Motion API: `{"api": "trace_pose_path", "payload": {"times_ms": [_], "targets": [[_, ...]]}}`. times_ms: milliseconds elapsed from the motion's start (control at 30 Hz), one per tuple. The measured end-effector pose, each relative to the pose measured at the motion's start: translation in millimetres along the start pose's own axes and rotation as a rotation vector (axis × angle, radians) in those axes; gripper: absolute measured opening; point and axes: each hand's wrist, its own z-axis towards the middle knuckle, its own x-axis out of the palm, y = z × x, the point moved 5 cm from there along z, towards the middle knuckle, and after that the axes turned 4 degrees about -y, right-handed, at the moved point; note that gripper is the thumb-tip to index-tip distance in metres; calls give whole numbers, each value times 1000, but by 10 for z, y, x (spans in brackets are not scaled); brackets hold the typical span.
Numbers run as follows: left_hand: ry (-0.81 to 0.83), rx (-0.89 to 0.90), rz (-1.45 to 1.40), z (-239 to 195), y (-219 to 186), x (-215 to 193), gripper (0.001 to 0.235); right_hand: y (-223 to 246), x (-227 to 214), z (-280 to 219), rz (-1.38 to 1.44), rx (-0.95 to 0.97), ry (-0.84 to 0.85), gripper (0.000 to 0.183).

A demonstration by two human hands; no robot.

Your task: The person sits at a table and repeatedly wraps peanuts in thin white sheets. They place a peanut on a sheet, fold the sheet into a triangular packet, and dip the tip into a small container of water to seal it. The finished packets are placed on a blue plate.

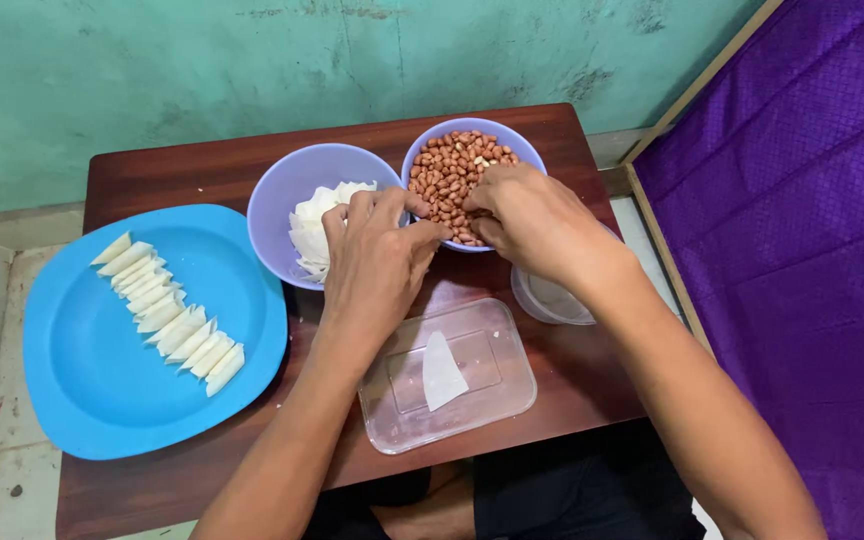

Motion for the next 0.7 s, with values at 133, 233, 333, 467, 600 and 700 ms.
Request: {"api": "trace_pose_path", "payload": {"times_ms": [133, 233, 333, 467, 600, 700], "targets": [[2, 3, -3, -10, 1, 14, 10, -34, 2, 10, -150, 75, 37, 10], [-5, 6, 4, -18, 12, 17, 10, -39, 5, 11, -160, 114, 48, 12], [-7, 8, 7, -8, 6, 12, 11, -4, -86, -2, -144, 103, -7, 13], [-3, 12, 4, -1, -14, -14, 11, 108, -317, -93, -144, 9, -158, 21], [-2, 16, 8, -11, 3, 16, 10, 56, -301, -120, -217, 26, -203, 18], [12, 13, 3, -11, 2, 23, 10, 71, -255, -103, -260, 19, -144, 22]]}}
